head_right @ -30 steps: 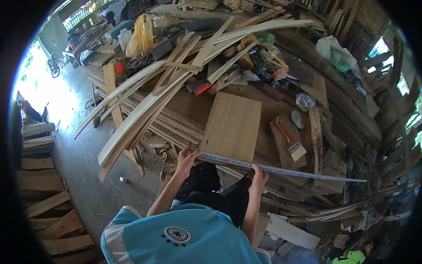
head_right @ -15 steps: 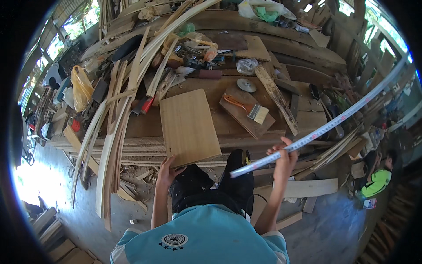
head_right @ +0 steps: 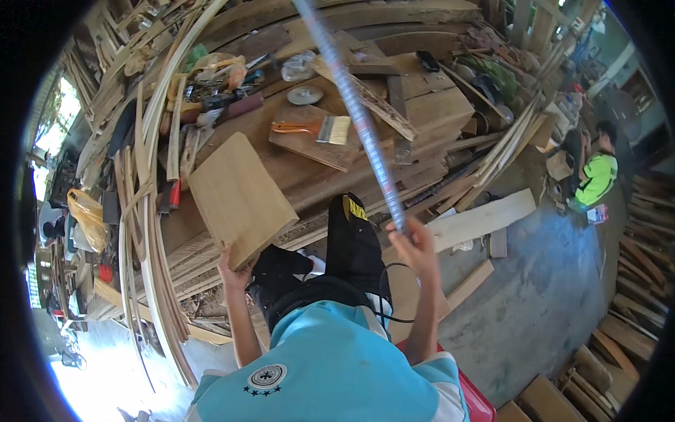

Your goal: Measuring a piece of wood, cleaning the workspace with a brush, and then using a chisel and a wooden block as a mallet to carve a piece of wood.

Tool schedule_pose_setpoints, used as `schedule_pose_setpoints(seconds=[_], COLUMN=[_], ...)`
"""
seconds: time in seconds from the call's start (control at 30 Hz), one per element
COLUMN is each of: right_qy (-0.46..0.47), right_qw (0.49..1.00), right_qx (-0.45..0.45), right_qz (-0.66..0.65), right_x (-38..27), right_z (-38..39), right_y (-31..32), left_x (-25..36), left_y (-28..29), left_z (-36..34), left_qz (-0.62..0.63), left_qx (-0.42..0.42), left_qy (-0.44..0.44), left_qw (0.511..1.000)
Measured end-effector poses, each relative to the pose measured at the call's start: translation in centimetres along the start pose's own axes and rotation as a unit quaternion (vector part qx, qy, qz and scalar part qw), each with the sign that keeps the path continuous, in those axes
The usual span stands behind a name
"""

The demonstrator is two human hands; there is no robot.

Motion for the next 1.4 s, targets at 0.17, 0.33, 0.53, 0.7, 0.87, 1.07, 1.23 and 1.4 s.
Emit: schedule_pose_setpoints(seconds=[0.17, 0.33, 0.53, 0.7, 0.87, 1.07, 1.23, 1.4], right_qy=[0.004, -0.007, 0.223, 0.278, 0.235, 0.188, 0.133, 0.091], right_qw=[0.987, 0.985, 0.940, 0.905, 0.897, 0.862, 0.826, 0.820], right_qx=[0.015, -0.001, 0.075, 0.156, 0.251, 0.260, 0.178, 0.088], right_qz=[0.161, 0.174, 0.248, 0.282, 0.280, 0.392, 0.517, 0.558], right_x=[2.8, 2.5, -5.3, -10.0, -10.9, -8.0, -5.1, -2.2], right_z=[2.0, 0.3, -12.4, -23.8, -26.5, -30.2, -33.4, -35.6], right_y=[-1.8, -2.4, -2.2, -1.6, -0.2, 1.2, 1.0, 1.0], left_x=[-0.6, 0.8, 3.6, 2.5, 2.5, 2.5, 2.6, 2.4], left_y=[-0.9, 0.0, 0.6, 0.1, 0.6, 0.1, 0.7, 0.9], left_z=[-0.1, 0.3, 0.4, 0.6, 0.8, 1.5, 0.7, 0.1], left_qz=[-0.007, -0.058, -0.288, -0.279, -0.299, -0.291, -0.259, -0.255], left_qx=[0.008, 0.094, 0.234, 0.259, 0.290, 0.290, 0.241, 0.227], left_qy=[-0.008, -0.039, -0.168, -0.133, -0.109, -0.099, -0.112, -0.117], left_qw=[1.000, 0.993, 0.913, 0.915, 0.903, 0.906, 0.929, 0.933])
Point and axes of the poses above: each hand's wrist, its own z-axis away from the middle knuckle, its own y-axis out of the back of the hand, x = y × z, the point moved 8 cm from there along -z, towards the middle knuckle, and after that the axes turned 10 degrees about z, right-handed, at the moved point
